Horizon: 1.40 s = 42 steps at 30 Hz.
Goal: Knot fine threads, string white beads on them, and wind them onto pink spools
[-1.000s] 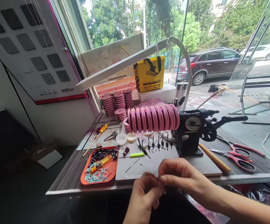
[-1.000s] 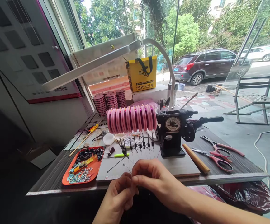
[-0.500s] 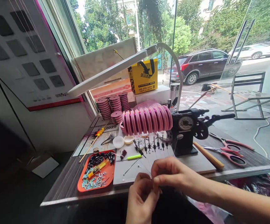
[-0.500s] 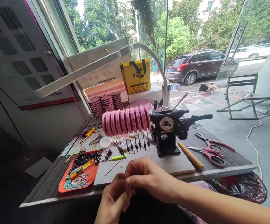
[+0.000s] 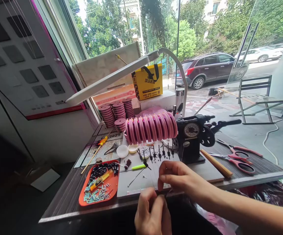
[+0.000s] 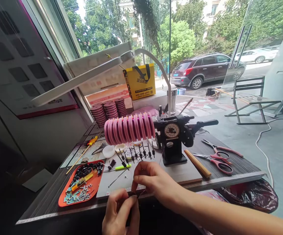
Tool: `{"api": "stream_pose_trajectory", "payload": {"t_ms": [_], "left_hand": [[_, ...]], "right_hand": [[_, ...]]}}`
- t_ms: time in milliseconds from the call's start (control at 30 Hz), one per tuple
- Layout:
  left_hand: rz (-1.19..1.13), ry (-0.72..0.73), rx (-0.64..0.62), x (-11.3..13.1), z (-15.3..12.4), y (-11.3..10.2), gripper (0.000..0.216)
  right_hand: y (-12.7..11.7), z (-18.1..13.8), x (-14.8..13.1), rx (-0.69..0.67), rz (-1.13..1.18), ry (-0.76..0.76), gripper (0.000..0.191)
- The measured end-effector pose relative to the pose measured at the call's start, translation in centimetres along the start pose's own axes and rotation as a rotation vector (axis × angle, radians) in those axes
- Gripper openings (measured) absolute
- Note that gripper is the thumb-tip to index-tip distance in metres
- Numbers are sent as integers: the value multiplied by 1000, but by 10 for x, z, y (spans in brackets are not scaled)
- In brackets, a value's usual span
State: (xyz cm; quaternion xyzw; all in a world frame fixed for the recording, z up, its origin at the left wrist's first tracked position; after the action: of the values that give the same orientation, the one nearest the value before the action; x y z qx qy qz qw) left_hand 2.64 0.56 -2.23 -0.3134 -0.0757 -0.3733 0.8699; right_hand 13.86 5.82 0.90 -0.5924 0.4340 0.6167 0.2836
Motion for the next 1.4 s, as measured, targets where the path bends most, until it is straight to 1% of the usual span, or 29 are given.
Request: {"api": "stream_pose_trajectory", "payload": {"t_ms": [133,200,233,267,300,367,400,467,533,567,633,700,733,767,800,833,867,900,967,1033,1100,1167,1200,1233,1267,1300,1333,1367,1400], "left_hand": [[-12,174,3,3,0,0,24],[-64,206,-15,4,3,-1,26],[-111,181,-43,3,6,-2,26],[-179,116,-91,0,9,-2,24],[-274,12,-159,-4,12,-2,21],[-534,-318,-355,-15,17,3,15],[-682,-517,-469,-20,17,6,13],[-962,-885,-654,-25,14,12,11],[-1160,-1146,-730,-25,11,15,6],[-1223,-1229,-730,-25,10,17,4],[-1294,-1325,-707,-25,9,19,4],[-1331,-1359,-696,-24,7,20,4],[-1336,-1360,-701,-23,6,21,4],[-1316,-1337,-713,-23,5,20,4],[-1254,-1271,-713,-24,5,19,4],[-1143,-1155,-699,-24,7,17,4],[-994,-998,-667,-25,10,13,6],[-827,-818,-612,-24,13,9,8],[-512,-477,-452,-17,16,-1,12],[-255,-218,-281,-9,14,-7,14],[-27,22,-128,-2,8,-10,18],[95,293,-42,4,4,-10,21],[84,386,-35,5,3,-10,22],[19,404,-60,4,5,-10,21],[-92,328,-120,-1,9,-10,19],[-243,150,-223,-8,15,-8,17],[-423,-117,-355,-17,19,-4,15],[-619,-421,-492,-24,19,2,12],[-817,-712,-606,-28,16,7,10]], "right_hand": [[0,4,2,9,12,52,23],[-1,4,3,1,-1,56,23],[-1,2,2,-7,-20,38,22],[-1,-1,1,-17,-50,0,21],[-2,-4,-1,-24,-101,-50,18],[-2,-15,-6,-45,-321,-221,10],[0,-22,-8,-74,-497,-341,7],[7,-35,-7,-168,-934,-602,12],[13,-44,2,-237,-1293,-821,14],[15,-46,7,-238,-1396,-897,13],[15,-47,15,-198,-1470,-1004,12],[15,-46,18,-170,-1468,-1060,17],[17,-47,18,-183,-1466,-1070,21],[18,-47,17,-206,-1456,-1060,26],[19,-47,15,-223,-1425,-1029,31],[20,-46,12,-232,-1369,-978,34],[20,-45,9,-222,-1283,-909,35],[18,-43,6,-183,-1166,-817,34],[12,-33,2,-69,-853,-573,27],[6,-22,4,-9,-481,-332,23],[5,-10,7,-15,-184,-165,27],[4,-1,7,-51,-66,-105,31],[4,1,7,-63,-70,-100,32],[2,1,6,-68,-106,-112,31],[1,-1,6,-64,-176,-136,27],[-1,-5,4,-46,-287,-186,21],[-1,-11,1,-36,-445,-280,14],[1,-18,-1,-52,-650,-405,9],[6,-26,-3,-87,-879,-548,9]]}}
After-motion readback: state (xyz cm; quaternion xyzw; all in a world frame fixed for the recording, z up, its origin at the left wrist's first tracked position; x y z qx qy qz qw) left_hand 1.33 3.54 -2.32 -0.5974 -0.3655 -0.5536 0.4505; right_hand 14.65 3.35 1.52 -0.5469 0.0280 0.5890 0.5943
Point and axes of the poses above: each hand's wrist, its own z-axis towards the middle knuckle, its own y-axis out of the palm, x = y × z, the point moved 4 cm from there along z, towards the middle knuckle, and after that the axes turned 4 degrees about -x, right-handed, at the moved point
